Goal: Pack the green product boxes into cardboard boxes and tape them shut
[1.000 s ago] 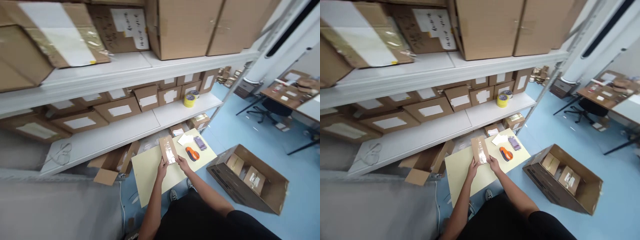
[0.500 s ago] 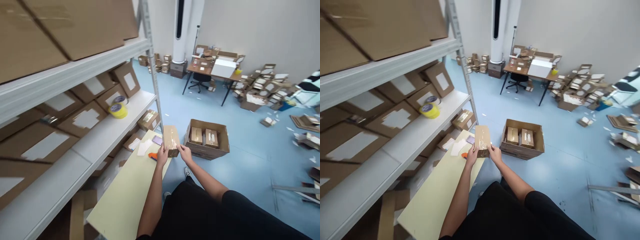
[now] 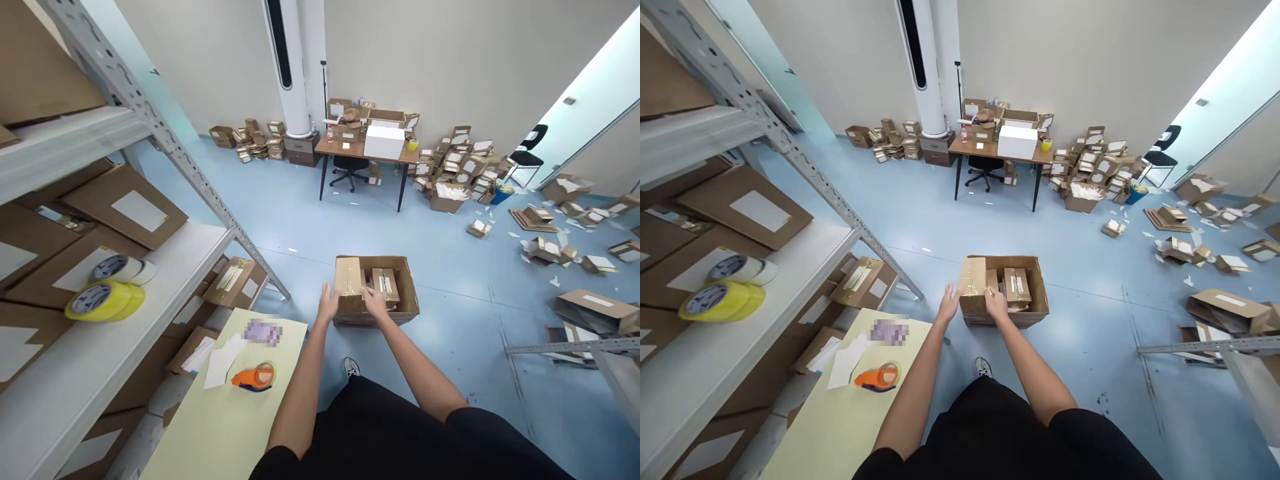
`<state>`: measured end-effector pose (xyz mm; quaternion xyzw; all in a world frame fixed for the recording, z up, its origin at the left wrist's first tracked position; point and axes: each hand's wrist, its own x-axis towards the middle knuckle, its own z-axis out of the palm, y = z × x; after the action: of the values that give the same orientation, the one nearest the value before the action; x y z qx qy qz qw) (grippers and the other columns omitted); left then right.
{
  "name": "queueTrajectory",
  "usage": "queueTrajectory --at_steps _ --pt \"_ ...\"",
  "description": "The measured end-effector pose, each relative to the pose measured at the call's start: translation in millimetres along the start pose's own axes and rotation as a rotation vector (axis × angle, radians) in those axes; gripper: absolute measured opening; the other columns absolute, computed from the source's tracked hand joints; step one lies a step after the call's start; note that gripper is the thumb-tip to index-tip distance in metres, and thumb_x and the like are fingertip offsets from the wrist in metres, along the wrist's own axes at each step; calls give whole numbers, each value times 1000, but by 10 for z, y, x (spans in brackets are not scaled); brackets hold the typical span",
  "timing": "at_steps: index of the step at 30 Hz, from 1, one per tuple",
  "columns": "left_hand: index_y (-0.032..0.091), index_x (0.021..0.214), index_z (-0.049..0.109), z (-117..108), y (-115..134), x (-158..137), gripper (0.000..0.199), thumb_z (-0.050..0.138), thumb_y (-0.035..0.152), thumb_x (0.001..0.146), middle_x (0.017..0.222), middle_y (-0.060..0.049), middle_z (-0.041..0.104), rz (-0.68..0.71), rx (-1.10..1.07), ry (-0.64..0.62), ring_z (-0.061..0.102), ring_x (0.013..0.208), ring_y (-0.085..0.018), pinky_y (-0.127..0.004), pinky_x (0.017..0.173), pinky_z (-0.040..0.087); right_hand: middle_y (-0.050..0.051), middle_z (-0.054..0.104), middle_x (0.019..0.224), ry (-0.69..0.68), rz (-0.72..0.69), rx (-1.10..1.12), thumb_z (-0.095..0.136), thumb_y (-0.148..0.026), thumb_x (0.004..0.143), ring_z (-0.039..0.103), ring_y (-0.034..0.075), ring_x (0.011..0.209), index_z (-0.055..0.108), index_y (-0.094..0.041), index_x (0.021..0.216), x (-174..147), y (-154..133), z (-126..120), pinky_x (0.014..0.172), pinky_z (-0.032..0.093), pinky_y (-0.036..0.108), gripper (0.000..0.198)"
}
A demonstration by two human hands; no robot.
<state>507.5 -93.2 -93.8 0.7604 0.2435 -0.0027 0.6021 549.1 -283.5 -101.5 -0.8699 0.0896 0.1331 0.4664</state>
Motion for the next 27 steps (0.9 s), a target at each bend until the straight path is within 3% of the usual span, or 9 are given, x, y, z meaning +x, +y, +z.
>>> queueTrajectory --at_steps 2,5,8,11,14,18,22,27 --pt "17 154 48 -64 198 191 70 56 56 96 168 -14 35 67 9 79 24 159 -26 -41 129 20 14 74 127 26 -3 49 51 -60 89 68 30 118 75 -19 122 248 -148 -88 97 52 37 57" --pt "21 150 53 -195 319 305 63 55 56 98 163 -12 44 160 -24 123 37 153 -27 -42 127 28 12 77 121 33 -54 167 53 -53 88 70 27 112 74 -19 120 456 -311 -159 96 52 35 51" --pt "21 143 61 -268 243 277 57 61 55 96 155 -14 55 135 -56 163 49 144 -30 -45 122 36 11 79 110 0 -110 292 59 -48 84 72 27 104 74 -19 113 482 -427 -129 93 55 36 44" --pt "22 139 63 -320 113 206 56 64 55 94 159 -15 49 94 -102 241 56 137 -30 -45 118 41 11 80 108 -54 -191 431 63 -48 84 73 28 105 74 -19 111 397 -576 -2 93 56 39 41" --pt "22 139 63 -437 36 104 56 64 55 94 160 -15 47 100 -135 312 58 133 -28 -44 116 42 11 79 111 -131 -320 514 63 -48 87 72 27 109 72 -19 113 253 -763 193 97 55 41 40" --pt "21 140 62 -736 -19 -157 55 64 52 94 153 -15 54 119 -168 391 57 132 -29 -44 111 46 14 76 122 -246 -436 464 64 -46 88 69 28 116 70 -19 119 -33 -1004 514 101 54 44 42" --pt "24 143 59 -1154 -152 -574 56 64 50 94 154 -14 54 139 -190 489 55 136 -29 -43 108 49 15 72 131 -358 -519 373 62 -45 89 67 30 121 69 -20 123 -451 -1205 889 98 55 44 43" --pt "28 153 47 -1804 -487 -1219 64 63 48 95 156 -13 51 124 -237 634 52 140 -28 -41 108 49 13 70 135 -534 -641 347 61 -42 88 63 29 127 69 -22 127 -1115 -1358 1479 100 55 44 44"
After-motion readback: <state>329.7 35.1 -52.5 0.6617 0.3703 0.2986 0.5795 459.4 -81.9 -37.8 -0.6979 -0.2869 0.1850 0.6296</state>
